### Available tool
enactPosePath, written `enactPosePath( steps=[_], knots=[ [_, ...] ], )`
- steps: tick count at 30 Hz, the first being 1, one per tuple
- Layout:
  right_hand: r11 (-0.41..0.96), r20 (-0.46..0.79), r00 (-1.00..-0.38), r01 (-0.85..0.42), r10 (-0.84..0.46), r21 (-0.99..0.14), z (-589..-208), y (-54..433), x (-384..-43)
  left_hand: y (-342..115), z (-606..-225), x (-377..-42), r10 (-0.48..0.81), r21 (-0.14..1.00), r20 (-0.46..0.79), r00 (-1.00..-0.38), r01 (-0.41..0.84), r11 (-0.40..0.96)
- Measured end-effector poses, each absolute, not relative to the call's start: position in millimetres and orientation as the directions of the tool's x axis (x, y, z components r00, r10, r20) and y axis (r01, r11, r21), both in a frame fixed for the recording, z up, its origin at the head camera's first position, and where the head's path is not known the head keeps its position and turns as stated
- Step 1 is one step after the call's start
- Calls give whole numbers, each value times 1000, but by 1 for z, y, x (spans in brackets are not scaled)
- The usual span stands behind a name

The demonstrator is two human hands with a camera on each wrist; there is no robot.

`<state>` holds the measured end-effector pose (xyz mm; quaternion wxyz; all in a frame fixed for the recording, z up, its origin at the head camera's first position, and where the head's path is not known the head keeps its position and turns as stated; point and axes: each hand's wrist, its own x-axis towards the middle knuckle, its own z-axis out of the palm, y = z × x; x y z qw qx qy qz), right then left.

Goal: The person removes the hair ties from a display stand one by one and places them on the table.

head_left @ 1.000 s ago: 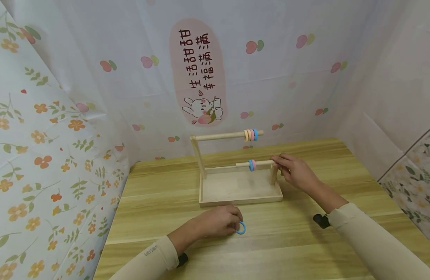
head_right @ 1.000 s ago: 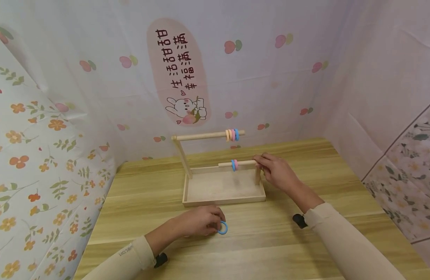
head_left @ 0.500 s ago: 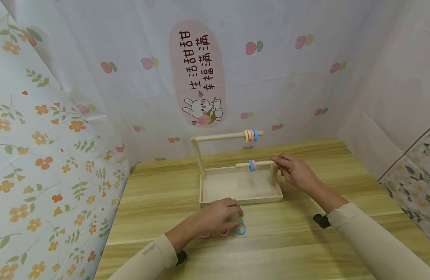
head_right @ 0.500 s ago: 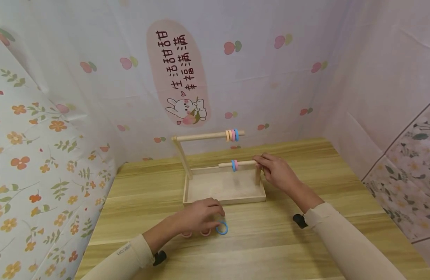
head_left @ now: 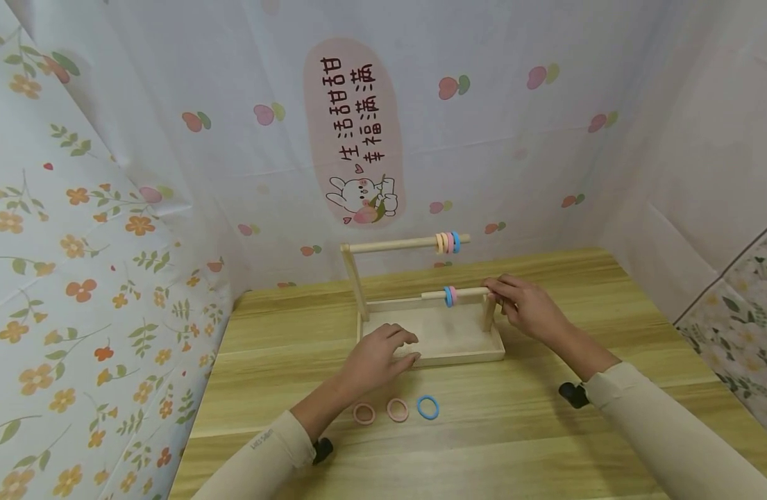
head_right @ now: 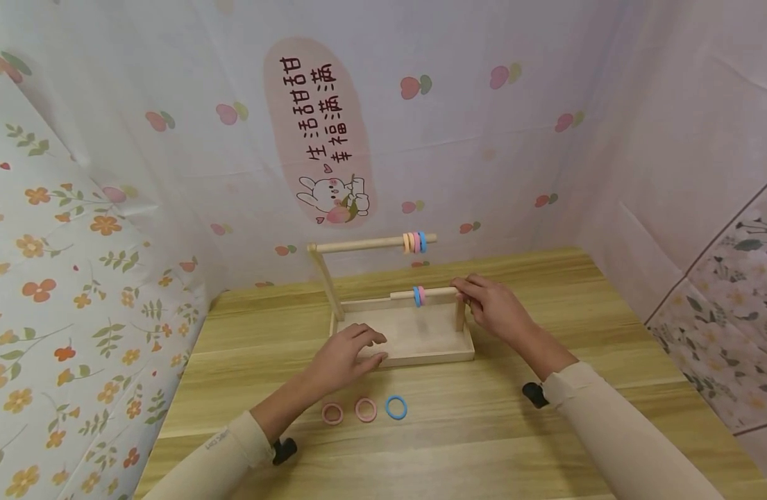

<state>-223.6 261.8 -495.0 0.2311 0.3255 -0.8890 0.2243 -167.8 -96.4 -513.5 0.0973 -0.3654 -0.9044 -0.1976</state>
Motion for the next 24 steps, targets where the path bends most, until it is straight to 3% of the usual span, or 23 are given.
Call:
enactPosePath(
  steps=[8, 24],
  knots=[
    [687, 547, -690, -678, -474, -260, -496, 263, -224, -99, -499, -186, 468, 420, 392, -792, 606, 675],
    [677, 567, -679, -686, -466, -265, -498, 263, -225, -79, -487, -203, 432, 371, 341, -835, 542, 754]
  ],
)
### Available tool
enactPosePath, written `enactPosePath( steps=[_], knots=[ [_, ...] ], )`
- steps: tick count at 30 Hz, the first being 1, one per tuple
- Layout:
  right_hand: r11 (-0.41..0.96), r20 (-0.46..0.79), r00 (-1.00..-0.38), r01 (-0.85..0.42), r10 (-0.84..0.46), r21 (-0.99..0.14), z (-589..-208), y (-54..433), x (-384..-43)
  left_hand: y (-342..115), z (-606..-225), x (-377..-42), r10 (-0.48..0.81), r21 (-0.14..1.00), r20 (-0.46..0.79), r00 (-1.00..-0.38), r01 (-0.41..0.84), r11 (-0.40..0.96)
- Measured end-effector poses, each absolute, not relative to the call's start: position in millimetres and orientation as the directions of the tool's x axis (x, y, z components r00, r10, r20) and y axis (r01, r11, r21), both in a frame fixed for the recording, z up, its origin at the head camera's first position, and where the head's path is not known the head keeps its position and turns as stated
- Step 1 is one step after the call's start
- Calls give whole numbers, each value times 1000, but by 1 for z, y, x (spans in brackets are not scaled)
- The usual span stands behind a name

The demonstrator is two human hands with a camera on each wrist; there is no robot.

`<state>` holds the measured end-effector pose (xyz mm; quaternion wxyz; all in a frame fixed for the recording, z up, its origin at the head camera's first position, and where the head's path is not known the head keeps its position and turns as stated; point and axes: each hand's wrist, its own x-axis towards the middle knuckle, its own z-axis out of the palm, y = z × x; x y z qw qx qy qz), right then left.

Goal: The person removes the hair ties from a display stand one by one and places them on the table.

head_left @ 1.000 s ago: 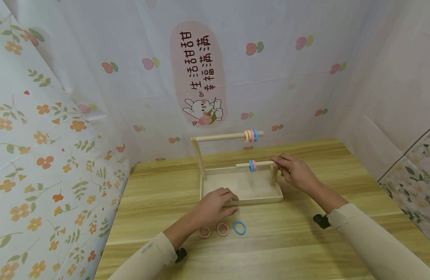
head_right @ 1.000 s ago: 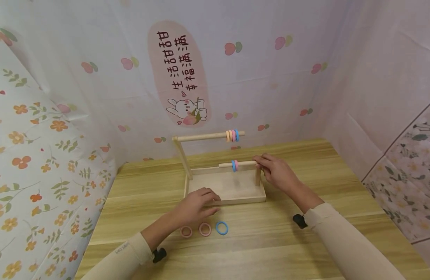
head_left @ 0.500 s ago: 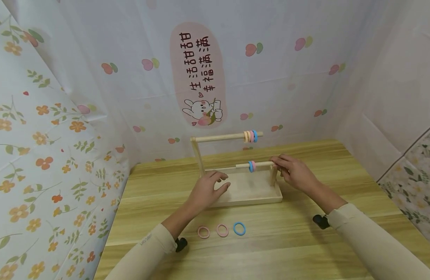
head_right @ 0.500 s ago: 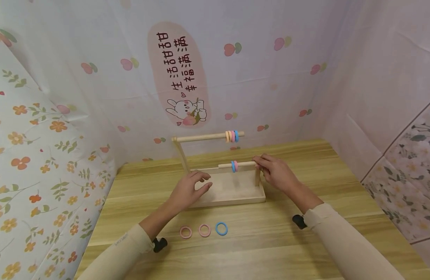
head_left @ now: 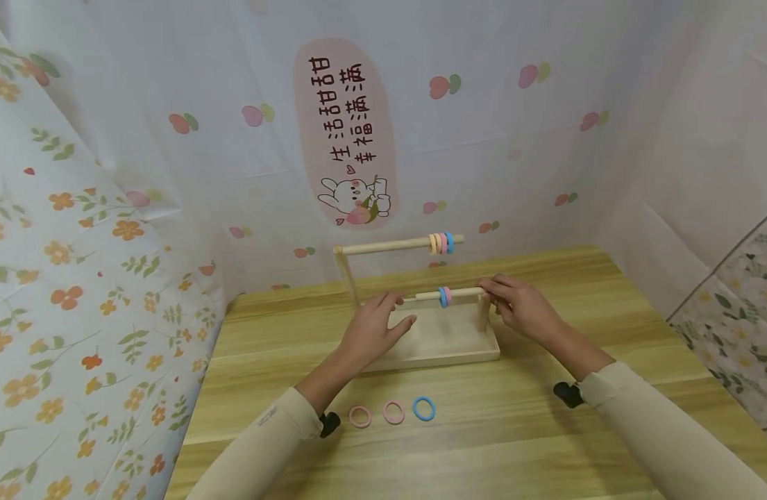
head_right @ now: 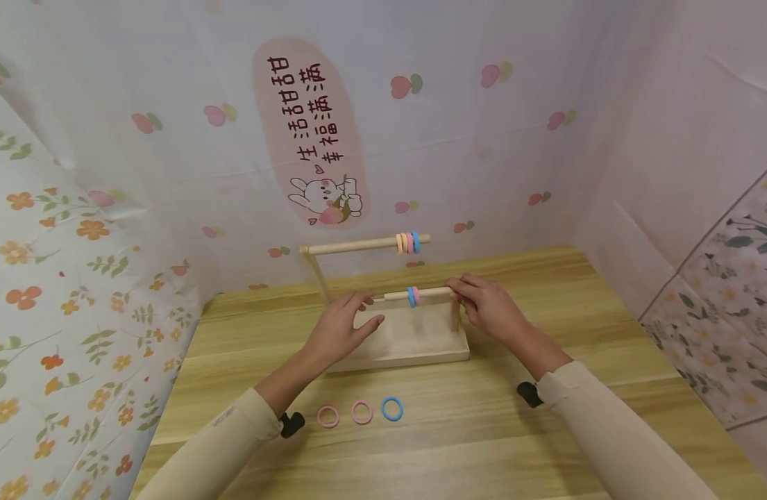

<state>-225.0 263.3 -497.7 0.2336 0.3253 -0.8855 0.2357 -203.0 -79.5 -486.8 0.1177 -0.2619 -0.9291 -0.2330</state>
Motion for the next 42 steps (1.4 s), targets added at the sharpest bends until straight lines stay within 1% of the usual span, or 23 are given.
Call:
enactPosePath(
  steps=[6, 15, 20, 25, 35, 42],
  knots=[
    [655, 598, -650, -710, -469, -259, -497, 261, -226, -69, -481, -208, 453, 365, 351, -819, 566, 740],
    [657, 604, -646, -710, -466, -252, -496, 261, -227, -53, -477, -218, 494, 383, 359, -792, 607, 696],
    [649, 614, -637, -718, -466, -253, -495, 260, -228, -44, -477, -221, 505, 382, 347, -791, 611, 694],
    [648, 605, -647, -714, -465, -265, -494, 259, -228, -38, -476, -223, 506, 403, 328, -798, 603, 688],
    [671, 556, -694, -679, -457, -297, -498, 260, -226, -31, -481, -228, 523, 408, 323, -788, 615, 675],
    [675, 538, -700, -678, -470, -292, -499, 263, -227, -26, -481, -229, 516, 429, 319, -795, 606, 669]
  ],
)
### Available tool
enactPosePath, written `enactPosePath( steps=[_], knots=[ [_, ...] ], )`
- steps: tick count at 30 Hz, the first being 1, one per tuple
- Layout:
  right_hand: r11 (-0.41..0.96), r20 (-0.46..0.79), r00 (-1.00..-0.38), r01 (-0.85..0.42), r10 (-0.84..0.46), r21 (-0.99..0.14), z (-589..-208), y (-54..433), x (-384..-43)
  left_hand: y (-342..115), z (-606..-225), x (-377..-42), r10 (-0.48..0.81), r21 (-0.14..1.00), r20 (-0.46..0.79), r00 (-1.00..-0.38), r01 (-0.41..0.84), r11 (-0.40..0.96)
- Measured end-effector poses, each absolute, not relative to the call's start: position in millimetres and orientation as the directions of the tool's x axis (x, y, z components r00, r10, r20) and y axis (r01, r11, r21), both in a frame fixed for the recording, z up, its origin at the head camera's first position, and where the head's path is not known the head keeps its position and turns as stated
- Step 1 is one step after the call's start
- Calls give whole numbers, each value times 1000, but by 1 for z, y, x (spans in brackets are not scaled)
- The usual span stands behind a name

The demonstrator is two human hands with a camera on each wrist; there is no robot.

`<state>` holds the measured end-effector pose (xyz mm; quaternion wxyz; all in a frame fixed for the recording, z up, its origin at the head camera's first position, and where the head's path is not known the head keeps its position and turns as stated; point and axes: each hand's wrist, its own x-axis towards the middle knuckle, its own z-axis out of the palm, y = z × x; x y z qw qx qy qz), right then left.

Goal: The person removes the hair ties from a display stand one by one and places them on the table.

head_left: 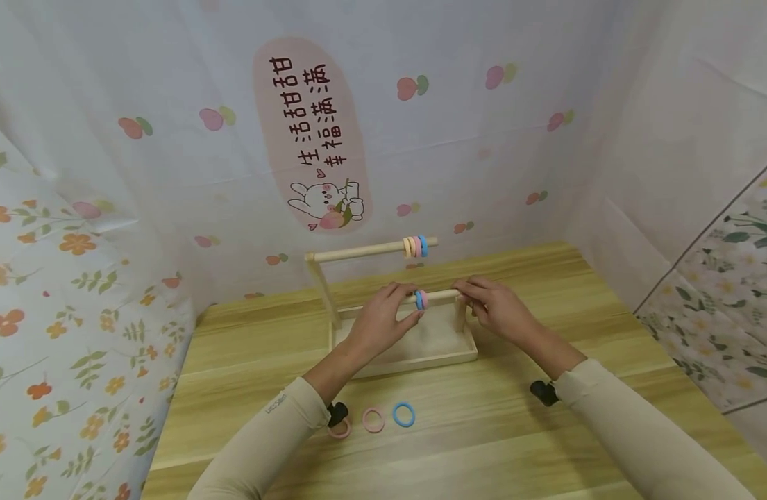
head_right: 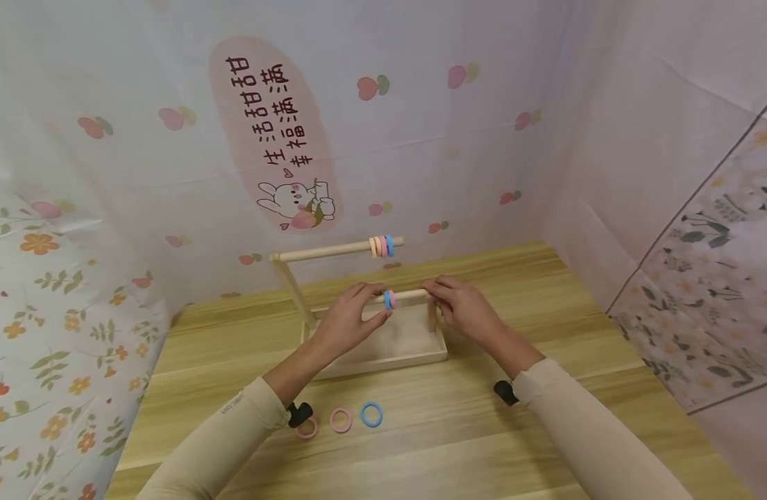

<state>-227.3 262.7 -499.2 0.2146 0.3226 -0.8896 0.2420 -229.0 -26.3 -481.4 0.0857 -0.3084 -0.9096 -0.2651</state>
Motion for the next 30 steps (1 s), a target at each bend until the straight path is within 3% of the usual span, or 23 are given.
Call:
enactPosePath(
  steps=[20, 30],
  knots=[
    [700, 484, -749, -635, -453, -328, -499, 263, -227, -31, -478, -230, 464, 465, 347, -815, 580, 669],
    [682, 522, -727, -654, -447, -327, -499, 263, -225, -40, -478, -227, 465, 442, 386, -797, 602, 665]
  ],
)
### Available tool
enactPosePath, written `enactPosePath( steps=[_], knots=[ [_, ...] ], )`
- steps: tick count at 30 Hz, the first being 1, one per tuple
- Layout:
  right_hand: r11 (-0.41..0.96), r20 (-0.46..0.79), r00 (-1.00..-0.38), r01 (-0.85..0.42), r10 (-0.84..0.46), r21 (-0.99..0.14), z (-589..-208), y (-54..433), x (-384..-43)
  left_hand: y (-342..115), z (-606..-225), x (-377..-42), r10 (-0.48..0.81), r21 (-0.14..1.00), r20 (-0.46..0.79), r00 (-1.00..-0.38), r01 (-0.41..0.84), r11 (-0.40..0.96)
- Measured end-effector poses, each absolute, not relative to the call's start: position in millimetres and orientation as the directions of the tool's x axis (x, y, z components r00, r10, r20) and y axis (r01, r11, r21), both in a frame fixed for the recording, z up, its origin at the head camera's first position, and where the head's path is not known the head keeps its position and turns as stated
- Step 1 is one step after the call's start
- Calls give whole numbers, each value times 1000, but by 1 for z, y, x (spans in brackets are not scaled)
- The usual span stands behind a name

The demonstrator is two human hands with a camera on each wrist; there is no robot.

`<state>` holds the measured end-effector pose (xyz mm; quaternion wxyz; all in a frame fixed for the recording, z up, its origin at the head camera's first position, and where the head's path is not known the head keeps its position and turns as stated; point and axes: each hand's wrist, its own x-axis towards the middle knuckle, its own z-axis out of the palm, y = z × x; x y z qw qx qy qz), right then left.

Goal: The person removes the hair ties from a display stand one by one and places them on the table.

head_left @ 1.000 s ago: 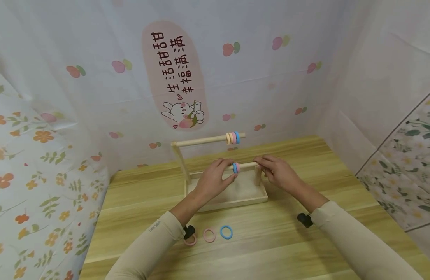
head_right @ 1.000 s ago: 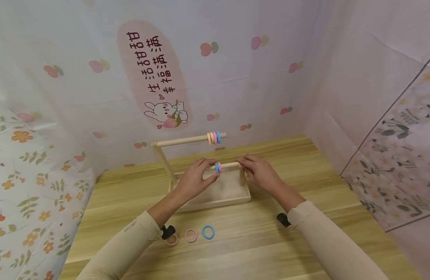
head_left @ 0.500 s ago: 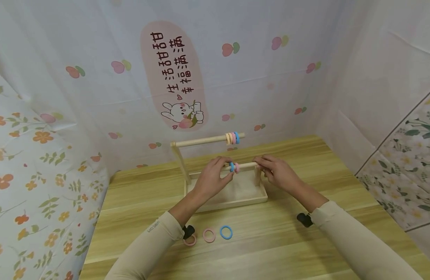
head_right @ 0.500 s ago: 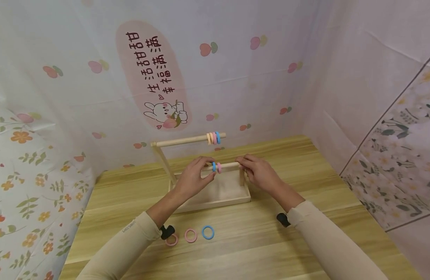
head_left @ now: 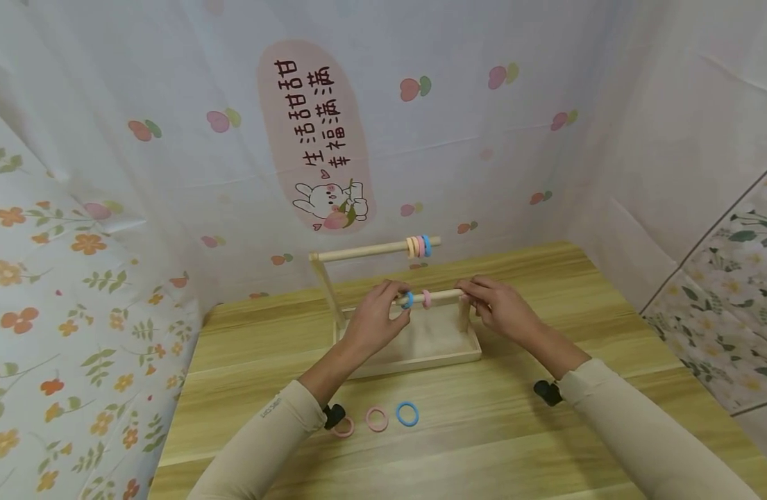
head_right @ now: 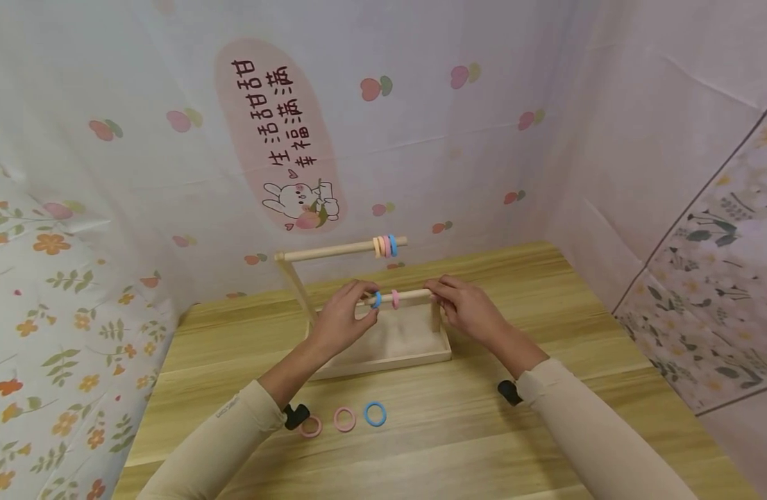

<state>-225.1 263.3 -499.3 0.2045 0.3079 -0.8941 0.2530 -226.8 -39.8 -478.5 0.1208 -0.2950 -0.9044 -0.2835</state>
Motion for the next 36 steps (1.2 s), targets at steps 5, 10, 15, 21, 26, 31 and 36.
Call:
enactPosePath(
  steps=[5, 10, 15, 21, 26, 31, 36],
  knots=[
    [685, 512, -735, -647, -444, -335, -499, 263, -225, -46, -478, -223, 457, 451, 375, -807, 589, 671],
    [681, 514, -730, -653, -450, -331, -500, 263, -226, -50, -477, -220, 434, 477, 362, -825, 564, 674],
    [677, 514, -724, -661, -460, -325, -501, 263, -227, -54, -477, -219, 416, 487, 381, -826, 562, 669],
    [678, 514, -726, -659, -458, -327, -501, 263, -227, -59, -477, -218, 397, 507, 416, -818, 571, 645],
    [670, 528, -713, -670, -461, -321, -500, 263, -226, -64, -478, -214, 409, 527, 425, -808, 588, 614],
    [668, 531, -711, -672, -461, -320, -501, 264, -226, -70, -479, -211, 407, 531, 433, -804, 593, 605],
    [663, 533, -702, -681, -471, -311, -500, 264, -226, -77, -478, -208, 396, 550, 407, -823, 567, 613]
  ],
)
